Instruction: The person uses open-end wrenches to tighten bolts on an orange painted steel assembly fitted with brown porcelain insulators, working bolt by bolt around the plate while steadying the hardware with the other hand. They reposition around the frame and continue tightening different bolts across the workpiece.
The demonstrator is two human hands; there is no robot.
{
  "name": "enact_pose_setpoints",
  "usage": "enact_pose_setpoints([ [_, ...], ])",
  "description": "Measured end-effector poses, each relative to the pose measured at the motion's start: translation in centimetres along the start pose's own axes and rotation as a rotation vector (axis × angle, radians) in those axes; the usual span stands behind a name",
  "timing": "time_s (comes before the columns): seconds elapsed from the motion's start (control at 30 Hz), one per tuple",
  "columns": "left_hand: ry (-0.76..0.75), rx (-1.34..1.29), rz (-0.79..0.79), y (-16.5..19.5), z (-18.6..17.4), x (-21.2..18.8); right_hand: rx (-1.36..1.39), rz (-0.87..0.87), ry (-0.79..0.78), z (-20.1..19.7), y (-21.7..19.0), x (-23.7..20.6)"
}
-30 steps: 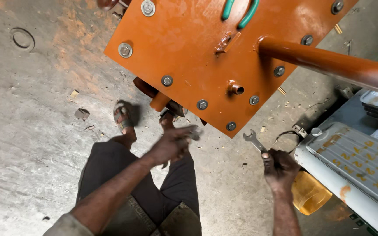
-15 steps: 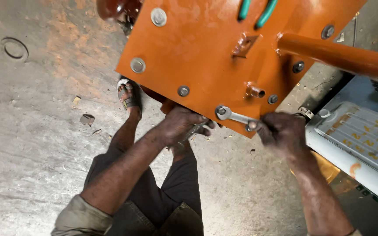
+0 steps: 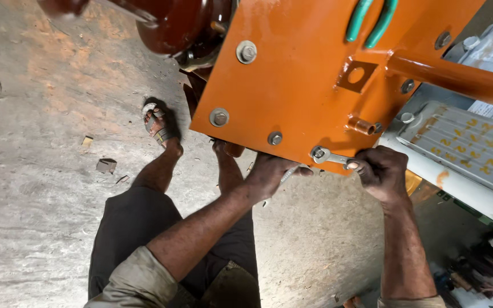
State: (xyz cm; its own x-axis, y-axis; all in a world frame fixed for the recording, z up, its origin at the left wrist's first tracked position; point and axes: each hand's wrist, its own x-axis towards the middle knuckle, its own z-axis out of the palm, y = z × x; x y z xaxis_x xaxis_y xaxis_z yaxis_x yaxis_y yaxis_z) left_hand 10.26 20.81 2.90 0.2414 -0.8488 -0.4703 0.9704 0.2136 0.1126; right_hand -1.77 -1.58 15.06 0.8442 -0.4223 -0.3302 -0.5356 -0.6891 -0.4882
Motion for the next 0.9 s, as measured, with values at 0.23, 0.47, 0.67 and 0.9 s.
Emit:
enact_pose_setpoints([
  [0.23, 0.076, -0.063, -0.051, -1.0, 0.2, 0.2, -0.068, 0.379, 0.351, 6.9, -0.8, -8.0],
  [0.47, -0.014, 0.13, -0.198, 0.7, -1.0, 0.2, 0.411, 0.532, 0.134, 5.4, 1.0, -7.0],
  [0.67, 0.104, 0.366, -0.115, 7.1, -4.6, -4.7, 0.266, 0.228, 0.127, 0.9, -3.2, -4.8],
  [0.9, 0.088, 0.373, -0.288, 14.5, -2.3, -4.6, -0.007, 0.003, 0.033, 2.5, -9.8, 3.1],
])
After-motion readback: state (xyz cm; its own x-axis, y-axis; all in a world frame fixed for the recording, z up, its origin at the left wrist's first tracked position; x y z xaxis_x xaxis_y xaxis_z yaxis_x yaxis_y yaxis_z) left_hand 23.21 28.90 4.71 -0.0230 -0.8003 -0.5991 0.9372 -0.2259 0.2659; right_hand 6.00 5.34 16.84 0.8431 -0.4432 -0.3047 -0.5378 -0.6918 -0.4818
